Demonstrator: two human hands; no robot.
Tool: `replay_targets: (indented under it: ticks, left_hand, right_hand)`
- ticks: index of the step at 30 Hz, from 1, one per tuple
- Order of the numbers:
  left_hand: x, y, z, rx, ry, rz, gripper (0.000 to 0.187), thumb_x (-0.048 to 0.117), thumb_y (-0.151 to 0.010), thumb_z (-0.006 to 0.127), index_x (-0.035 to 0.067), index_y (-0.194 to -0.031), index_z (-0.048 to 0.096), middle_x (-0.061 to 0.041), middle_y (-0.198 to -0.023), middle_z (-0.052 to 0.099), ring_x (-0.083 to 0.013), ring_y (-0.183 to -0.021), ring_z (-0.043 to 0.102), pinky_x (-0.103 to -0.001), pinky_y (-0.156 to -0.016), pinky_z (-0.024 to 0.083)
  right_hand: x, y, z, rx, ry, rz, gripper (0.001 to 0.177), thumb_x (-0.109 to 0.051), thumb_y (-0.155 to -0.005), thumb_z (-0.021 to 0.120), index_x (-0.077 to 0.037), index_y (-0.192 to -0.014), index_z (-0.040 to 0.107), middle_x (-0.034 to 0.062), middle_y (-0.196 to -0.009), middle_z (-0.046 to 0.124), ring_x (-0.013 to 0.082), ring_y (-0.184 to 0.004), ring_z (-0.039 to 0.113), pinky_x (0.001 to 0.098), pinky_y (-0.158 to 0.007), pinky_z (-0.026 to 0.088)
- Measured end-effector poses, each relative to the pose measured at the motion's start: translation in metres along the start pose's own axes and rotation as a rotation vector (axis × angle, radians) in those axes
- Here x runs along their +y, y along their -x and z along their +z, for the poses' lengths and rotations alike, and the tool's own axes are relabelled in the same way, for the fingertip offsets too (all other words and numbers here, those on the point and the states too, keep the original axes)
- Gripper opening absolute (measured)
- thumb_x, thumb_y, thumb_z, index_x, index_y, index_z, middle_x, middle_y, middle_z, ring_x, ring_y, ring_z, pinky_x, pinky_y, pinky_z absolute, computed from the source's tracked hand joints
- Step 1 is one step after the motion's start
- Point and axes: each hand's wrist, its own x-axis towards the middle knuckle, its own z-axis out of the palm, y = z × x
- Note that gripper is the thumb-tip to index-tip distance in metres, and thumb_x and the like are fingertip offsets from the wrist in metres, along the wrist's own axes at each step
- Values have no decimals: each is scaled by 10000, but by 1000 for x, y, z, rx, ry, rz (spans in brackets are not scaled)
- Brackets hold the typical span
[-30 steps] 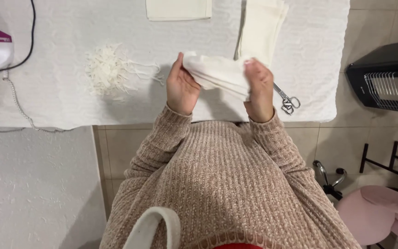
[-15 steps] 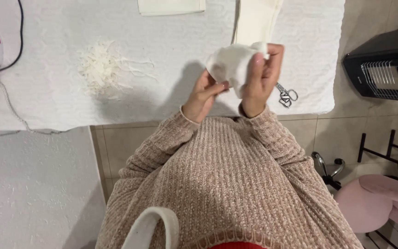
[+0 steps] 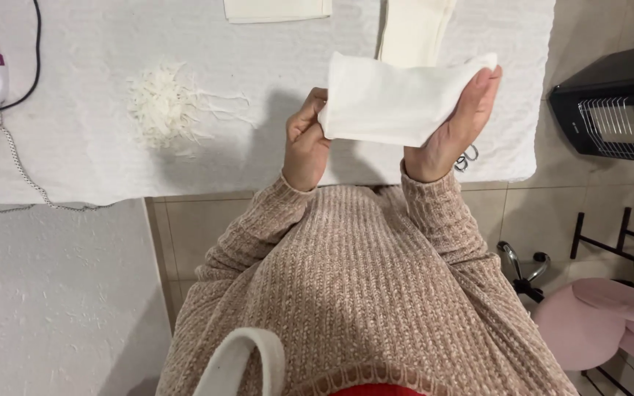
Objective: Fold and turn inside out small white fabric pieces, possibly for leather good linings.
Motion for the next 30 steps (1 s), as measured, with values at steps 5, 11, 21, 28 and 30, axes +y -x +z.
replay_targets:
  ticks: [5, 11, 21, 28, 30]
  left_hand:
    - [8, -17, 6, -11, 524, -387, 523, 330, -821, 472, 74, -1221, 254, -252, -1427, 402, -410, -1279, 492, -459, -889, 624]
    - [0, -22, 10, -161, 311, -526, 1030, 17, -752, 786, 62, -1595, 196, -205, -1410, 435, -274, -1079, 567, -339, -778, 621]
    - [25, -7, -54, -269, -344, -552, 564, -183, -776, 559, 0, -1295, 438, -127, -1004, 593, -142, -676, 536, -196, -509, 484]
    - [-5, -22, -57, -258, -261, -378, 1015, 112, -880, 772, 209, -1586, 49, -200, -1628, 265, -390, -1412, 435, -546, -1122, 525]
    - [-45, -32, -58, -240, 20, -409, 1493, 227, -660, 975, 305, -1541, -227, -268, -1671, -72, -432, -1537, 115, -642, -1189, 368]
  right_hand:
    - [-14, -10, 22, -340, 76, -274, 108, -162, -1068, 486, -81, -1122, 437, 26, -866, 484, 142, -621, 467, 253, -527, 447]
    - [-27, -20, 25, -466, 357, -381, 69, -40, -1072, 496, -7, -1080, 436, 53, -781, 485, 114, -501, 398, 230, -406, 349]
    - [4, -29, -23, -229, 459, -454, 52, -80, -1072, 489, -48, -1085, 450, 5, -828, 418, 87, -561, 330, 211, -460, 294]
    - [18, -14, 0, -543, 677, -413, 82, -86, -1105, 488, -7, -1129, 496, 20, -589, 471, 138, -422, 457, 243, -336, 338]
    - [35, -8, 12, -651, 637, -313, 61, -9, -1067, 531, 19, -1110, 499, 36, -633, 544, 123, -428, 459, 229, -345, 330]
